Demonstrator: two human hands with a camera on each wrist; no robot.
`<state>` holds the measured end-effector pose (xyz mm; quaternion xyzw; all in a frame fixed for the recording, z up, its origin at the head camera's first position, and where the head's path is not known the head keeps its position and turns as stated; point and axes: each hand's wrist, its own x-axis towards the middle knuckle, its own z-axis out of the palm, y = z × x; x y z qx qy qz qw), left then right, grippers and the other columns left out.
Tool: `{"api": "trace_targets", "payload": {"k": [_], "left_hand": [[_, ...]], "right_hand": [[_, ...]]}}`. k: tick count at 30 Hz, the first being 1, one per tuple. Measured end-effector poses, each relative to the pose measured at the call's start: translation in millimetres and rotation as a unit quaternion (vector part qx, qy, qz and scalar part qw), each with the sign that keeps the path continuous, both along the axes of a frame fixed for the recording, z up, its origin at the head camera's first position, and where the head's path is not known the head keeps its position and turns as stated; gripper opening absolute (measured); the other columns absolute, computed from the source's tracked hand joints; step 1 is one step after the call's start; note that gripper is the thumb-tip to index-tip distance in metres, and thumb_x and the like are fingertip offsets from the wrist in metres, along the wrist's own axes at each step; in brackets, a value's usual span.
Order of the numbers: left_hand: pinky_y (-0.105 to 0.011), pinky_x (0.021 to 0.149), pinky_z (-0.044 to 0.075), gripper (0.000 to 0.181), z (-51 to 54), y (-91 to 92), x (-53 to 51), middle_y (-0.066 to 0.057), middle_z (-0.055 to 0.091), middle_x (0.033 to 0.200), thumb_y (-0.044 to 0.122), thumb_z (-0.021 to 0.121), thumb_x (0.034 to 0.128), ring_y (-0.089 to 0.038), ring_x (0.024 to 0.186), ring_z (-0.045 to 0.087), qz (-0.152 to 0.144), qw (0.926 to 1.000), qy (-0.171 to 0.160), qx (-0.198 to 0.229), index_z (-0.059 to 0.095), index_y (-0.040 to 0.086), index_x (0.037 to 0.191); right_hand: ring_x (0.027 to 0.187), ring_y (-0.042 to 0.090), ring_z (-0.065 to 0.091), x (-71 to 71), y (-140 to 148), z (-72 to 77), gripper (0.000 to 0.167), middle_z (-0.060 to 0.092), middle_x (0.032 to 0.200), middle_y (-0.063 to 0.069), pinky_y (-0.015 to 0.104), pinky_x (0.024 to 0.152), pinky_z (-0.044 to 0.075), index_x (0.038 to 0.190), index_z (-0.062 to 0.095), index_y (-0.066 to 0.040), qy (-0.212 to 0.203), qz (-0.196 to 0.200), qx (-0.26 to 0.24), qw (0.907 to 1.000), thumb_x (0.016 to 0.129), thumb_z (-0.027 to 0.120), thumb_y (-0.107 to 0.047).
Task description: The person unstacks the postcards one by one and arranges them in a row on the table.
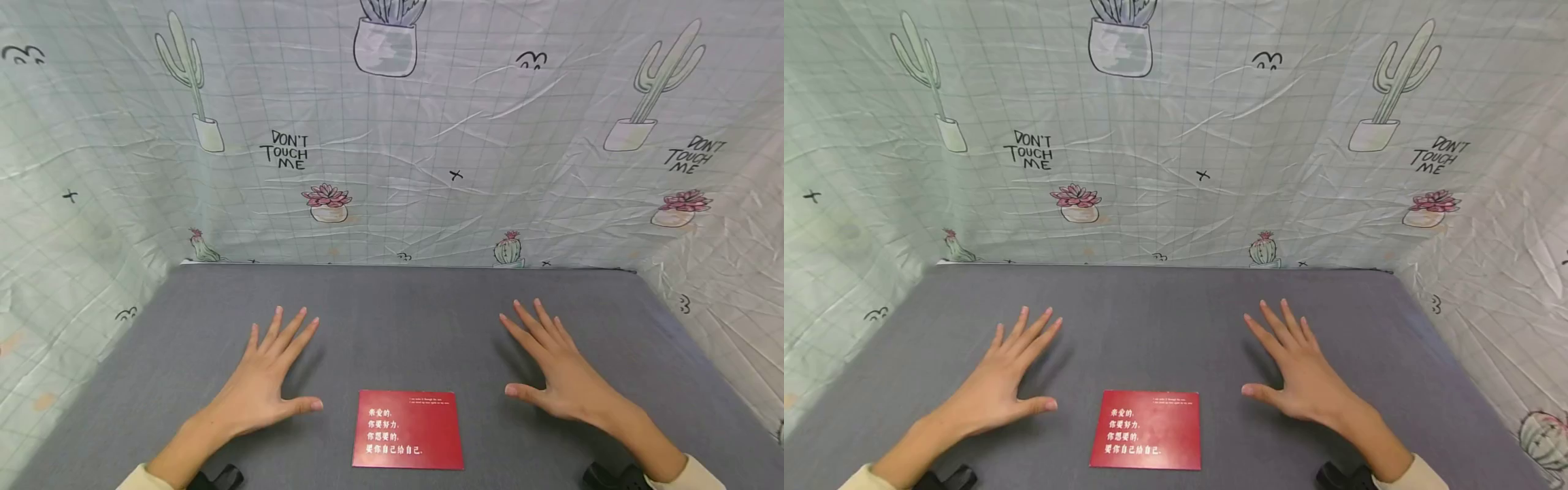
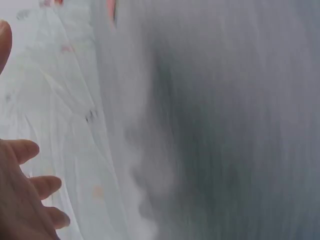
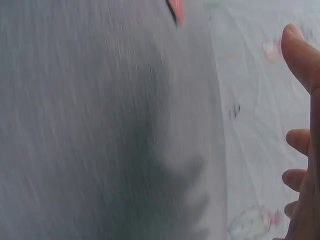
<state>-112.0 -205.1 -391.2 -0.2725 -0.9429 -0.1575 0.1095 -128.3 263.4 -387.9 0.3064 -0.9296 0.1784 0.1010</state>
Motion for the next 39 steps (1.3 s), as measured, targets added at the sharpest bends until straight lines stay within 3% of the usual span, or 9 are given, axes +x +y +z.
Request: {"api": "trace_targets", "payload": {"k": [9, 14, 17, 21, 25, 29, 35, 39], "left_hand": [[-0.057, 0.112, 0.012, 0.113, -7.0, 33.8, 21.2, -0.004, 0.019, 0.157, 0.066, 0.072, 0.068, -0.034, 0.144, 0.01, -0.058, 0.9953, -0.019, 0.075, 0.018, 0.017, 0.154], [-0.036, 0.116, 0.004, 0.114, -12.8, 43.0, 29.4, -0.004, 0.022, 0.156, 0.061, 0.077, 0.0665, -0.032, 0.143, 0.013, -0.09, 0.9904, -0.018, 0.103, 0.021, 0.013, 0.153], [-0.031, 0.116, 0.004, 0.112, -15.7, 47.1, 33.6, -0.004, 0.023, 0.156, 0.059, 0.078, 0.0673, -0.03, 0.144, 0.013, -0.101, 0.9863, -0.033, 0.126, 0.022, 0.014, 0.153], [-0.022, 0.114, 0.003, 0.103, -17.9, 51.0, 38.3, -0.002, 0.027, 0.155, 0.052, 0.08, 0.0708, -0.029, 0.144, 0.013, -0.094, 0.9749, -0.09, 0.181, 0.025, 0.019, 0.152], [-0.014, 0.11, 0.0, 0.099, -19.2, 54.4, 40.8, -0.001, 0.029, 0.154, 0.048, 0.082, 0.0702, -0.029, 0.144, 0.013, -0.076, 0.9593, -0.152, 0.226, 0.028, 0.026, 0.151], [-0.012, 0.109, -0.001, 0.102, -22.2, 56.9, 41.9, -0.001, 0.029, 0.154, 0.046, 0.085, 0.0667, -0.026, 0.144, 0.012, -0.08, 0.9529, -0.177, 0.233, 0.031, 0.022, 0.15], [-0.014, 0.111, 0.001, 0.103, -30.3, 61.5, 43.6, -0.001, 0.031, 0.153, 0.048, 0.085, 0.0654, -0.026, 0.144, 0.015, -0.096, 0.9516, -0.183, 0.228, 0.033, 0.015, 0.149], [-0.037, 0.115, 0.014, 0.104, -34.2, 66.0, 45.4, 0.0, 0.03, 0.154, 0.049, 0.085, 0.0638, -0.025, 0.143, 0.016, -0.095, 0.9517, -0.2, 0.213, 0.034, 0.017, 0.148]], "right_hand": [[0.143, 0.036, 0.007, 20.4, -31.5, -0.1, 0.099, 0.018, 0.158, 0.008, 0.052, 0.113, 0.009, 0.15, 0.03, -0.013, 0.012, 0.072, -0.051, 0.996, 0.072, 0.078, -0.051], [0.142, 0.038, 0.012, 27.4, -43.2, -1.9, 0.098, 0.021, 0.157, 0.008, 0.054, 0.111, 0.014, 0.15, 0.031, -0.015, -0.002, 0.093, -0.08, 0.9924, 0.073, 0.074, -0.057], [0.141, 0.039, 0.015, 30.2, -49.5, -4.0, 0.096, 0.023, 0.156, 0.007, 0.061, 0.106, 0.023, 0.15, 0.031, -0.015, -0.009, 0.105, -0.092, 0.9901, 0.075, 0.07, -0.061], [0.14, 0.038, 0.018, 32.5, -57.6, -7.3, 0.095, 0.024, 0.155, 0.006, 0.066, 0.091, 0.038, 0.15, 0.032, -0.015, -0.016, 0.125, -0.102, 0.9867, 0.076, 0.068, -0.063], [0.14, 0.035, 0.02, 35.4, -63.9, -10.4, 0.096, 0.025, 0.155, 0.005, 0.062, 0.085, 0.046, 0.15, 0.032, -0.016, -0.025, 0.131, -0.102, 0.9858, 0.074, 0.071, -0.06], [0.139, 0.034, 0.022, 38.5, -67.4, -14.3, 0.097, 0.026, 0.154, 0.004, 0.057, 0.086, 0.048, 0.15, 0.032, -0.017, -0.036, 0.129, -0.104, 0.9856, 0.072, 0.075, -0.055], [0.139, 0.032, 0.023, 43.0, -71.6, -20.5, 0.096, 0.028, 0.153, 0.002, 0.049, 0.09, 0.049, 0.149, 0.033, -0.02, -0.055, 0.128, -0.112, 0.9839, 0.07, 0.078, -0.05], [0.139, 0.03, 0.023, 45.9, -73.5, -25.5, 0.094, 0.03, 0.152, 0.005, 0.047, 0.091, 0.049, 0.149, 0.033, -0.02, -0.071, 0.132, -0.118, 0.9816, 0.071, 0.078, -0.049]]}}
